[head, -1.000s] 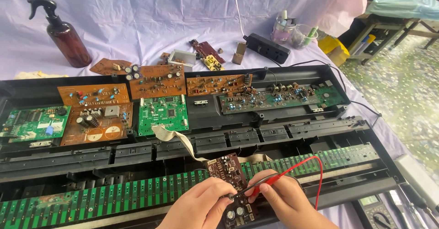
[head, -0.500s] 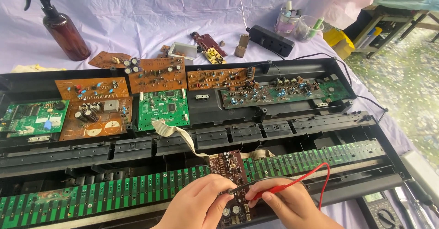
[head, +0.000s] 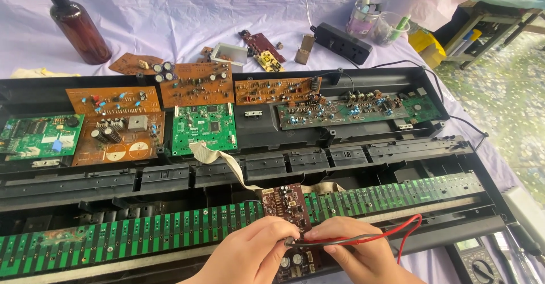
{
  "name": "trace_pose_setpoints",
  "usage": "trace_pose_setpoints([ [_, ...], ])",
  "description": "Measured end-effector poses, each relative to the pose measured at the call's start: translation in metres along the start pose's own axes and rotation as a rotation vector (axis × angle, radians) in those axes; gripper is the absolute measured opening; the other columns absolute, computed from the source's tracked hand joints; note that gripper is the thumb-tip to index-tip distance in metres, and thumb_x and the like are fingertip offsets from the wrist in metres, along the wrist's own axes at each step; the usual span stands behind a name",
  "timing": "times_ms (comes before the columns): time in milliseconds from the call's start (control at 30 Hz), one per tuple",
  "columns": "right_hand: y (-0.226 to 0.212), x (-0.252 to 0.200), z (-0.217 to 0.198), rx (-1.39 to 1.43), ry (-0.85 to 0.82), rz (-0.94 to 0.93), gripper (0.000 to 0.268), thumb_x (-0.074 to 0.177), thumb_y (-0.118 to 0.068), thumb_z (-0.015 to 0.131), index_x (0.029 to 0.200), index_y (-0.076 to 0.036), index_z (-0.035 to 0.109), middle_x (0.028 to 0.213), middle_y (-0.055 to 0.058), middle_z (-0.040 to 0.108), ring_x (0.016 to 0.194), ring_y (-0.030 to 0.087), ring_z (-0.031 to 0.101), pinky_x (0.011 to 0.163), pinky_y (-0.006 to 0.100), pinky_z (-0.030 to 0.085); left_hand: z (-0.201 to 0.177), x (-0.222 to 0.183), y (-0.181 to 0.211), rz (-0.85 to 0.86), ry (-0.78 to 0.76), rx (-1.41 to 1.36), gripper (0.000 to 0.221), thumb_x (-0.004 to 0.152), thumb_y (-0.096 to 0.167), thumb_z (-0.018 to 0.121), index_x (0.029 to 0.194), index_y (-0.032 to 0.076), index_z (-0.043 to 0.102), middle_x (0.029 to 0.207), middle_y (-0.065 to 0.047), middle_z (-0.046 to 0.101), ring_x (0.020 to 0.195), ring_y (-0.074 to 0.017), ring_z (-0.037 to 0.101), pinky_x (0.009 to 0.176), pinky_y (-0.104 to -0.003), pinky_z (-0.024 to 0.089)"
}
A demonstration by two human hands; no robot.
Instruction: Testing electronic components on a disassembled keyboard circuit board using a multimeter
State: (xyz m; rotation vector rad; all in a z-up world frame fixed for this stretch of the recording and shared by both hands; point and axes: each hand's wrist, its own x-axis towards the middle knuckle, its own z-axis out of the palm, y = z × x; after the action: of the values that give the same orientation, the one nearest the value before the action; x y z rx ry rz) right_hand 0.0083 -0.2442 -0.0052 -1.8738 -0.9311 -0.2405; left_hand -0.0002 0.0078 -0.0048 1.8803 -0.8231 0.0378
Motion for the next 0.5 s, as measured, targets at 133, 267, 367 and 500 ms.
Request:
trace_pose_setpoints([
  [133, -0.0008, 0.0011, 0.0010, -0.019, 0.022, 0.001, 0.028, 0.103, -0.023, 0.055, 0.110, -0.003, 0.072, 0.103, 0.009, 0.081, 0.092, 0.025, 0.082, 0.081, 0.034, 0.068, 0.0018, -0.0004, -0.0026, 0.018, 0.032, 0.023, 0.024, 0.098, 0.003, 0.055, 0.120, 0.012, 0.061, 0.114, -0.006, 0.069, 0.094, -0.0219, 0.070, 0.077, -0.032, 0.058],
  [267, -0.0029, 0.0035, 0.0014, 0.001, 0.033, 0.002, 0.029, 0.104, -0.024, 0.054, 0.109, -0.002, 0.071, 0.102, 0.011, 0.080, 0.090, 0.026, 0.081, 0.079, 0.034, 0.067, 0.0011, -0.0001, -0.0023, 0.002, 0.003, 0.009, 0.024, 0.099, 0.003, 0.055, 0.121, 0.011, 0.060, 0.114, -0.007, 0.069, 0.094, -0.0225, 0.069, 0.077, -0.033, 0.057],
  [367, -0.0031, 0.0056, 0.0021, 0.011, 0.024, -0.013, 0.026, 0.104, -0.023, 0.054, 0.111, -0.003, 0.070, 0.103, 0.012, 0.080, 0.089, 0.025, 0.081, 0.078, 0.033, 0.067, 0.0042, -0.0012, -0.0077, 0.015, -0.002, 0.006, 0.026, 0.097, 0.001, 0.055, 0.121, 0.012, 0.060, 0.118, -0.008, 0.067, 0.097, -0.0226, 0.068, 0.080, -0.032, 0.057],
  [500, -0.0077, 0.0073, 0.0031, -0.021, 0.051, -0.030, 0.024, 0.103, -0.020, 0.055, 0.108, -0.003, 0.071, 0.101, 0.013, 0.080, 0.084, 0.024, 0.080, 0.075, 0.031, 0.065, 0.0059, -0.0011, -0.0088, 0.000, -0.038, 0.021, 0.025, 0.099, 0.002, 0.053, 0.121, 0.013, 0.060, 0.121, -0.008, 0.067, 0.101, -0.0221, 0.069, 0.085, -0.032, 0.055],
])
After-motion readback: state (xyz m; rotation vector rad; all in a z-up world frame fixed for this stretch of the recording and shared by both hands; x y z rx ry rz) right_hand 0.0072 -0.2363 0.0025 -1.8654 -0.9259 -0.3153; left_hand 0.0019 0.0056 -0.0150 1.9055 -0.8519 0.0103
